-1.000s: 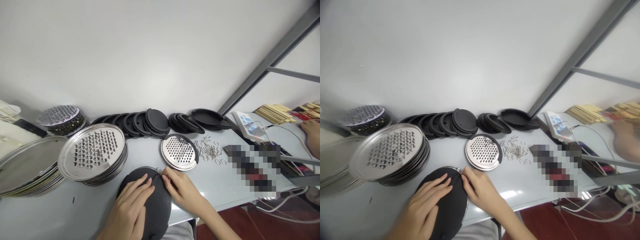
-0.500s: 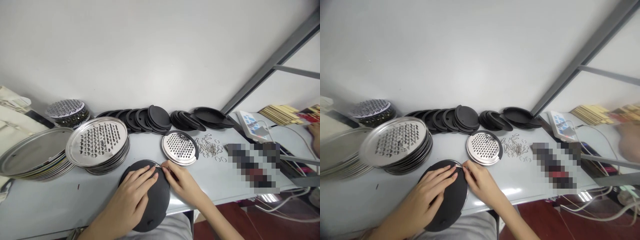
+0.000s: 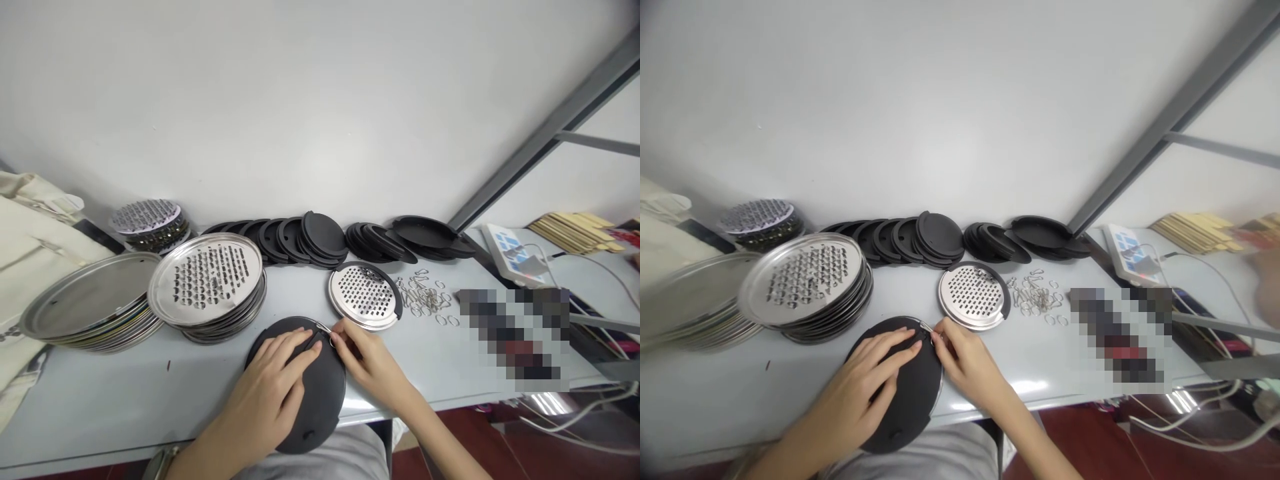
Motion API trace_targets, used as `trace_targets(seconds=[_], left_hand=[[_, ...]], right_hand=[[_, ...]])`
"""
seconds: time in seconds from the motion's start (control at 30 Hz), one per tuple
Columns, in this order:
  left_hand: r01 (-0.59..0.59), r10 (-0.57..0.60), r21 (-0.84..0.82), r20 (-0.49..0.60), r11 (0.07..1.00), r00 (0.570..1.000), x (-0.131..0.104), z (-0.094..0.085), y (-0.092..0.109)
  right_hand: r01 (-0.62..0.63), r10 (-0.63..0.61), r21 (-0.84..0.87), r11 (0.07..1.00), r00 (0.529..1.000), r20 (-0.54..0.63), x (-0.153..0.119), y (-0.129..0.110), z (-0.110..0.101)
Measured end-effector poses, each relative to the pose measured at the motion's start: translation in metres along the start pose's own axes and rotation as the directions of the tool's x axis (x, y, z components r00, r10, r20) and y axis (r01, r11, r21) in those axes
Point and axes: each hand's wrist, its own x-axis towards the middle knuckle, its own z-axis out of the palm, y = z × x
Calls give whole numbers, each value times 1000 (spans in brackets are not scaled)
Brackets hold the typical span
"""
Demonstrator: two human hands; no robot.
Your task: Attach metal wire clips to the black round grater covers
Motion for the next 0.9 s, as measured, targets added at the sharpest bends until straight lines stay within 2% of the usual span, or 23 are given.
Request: trace_targets(seconds=[0.23, 0.63, 0.9], left_hand=[[32, -31, 19, -44, 999, 999, 3, 9, 11], [45, -44, 45, -24, 998, 999, 4, 4, 12], [143, -133, 92, -100, 985, 986, 5, 7, 9]], right_hand=[[36, -37, -31, 999, 999, -19, 4, 4, 0], [57, -55, -131, 990, 998, 19, 2, -1, -2], [64, -60, -117, 991, 997, 39, 0, -2, -4]])
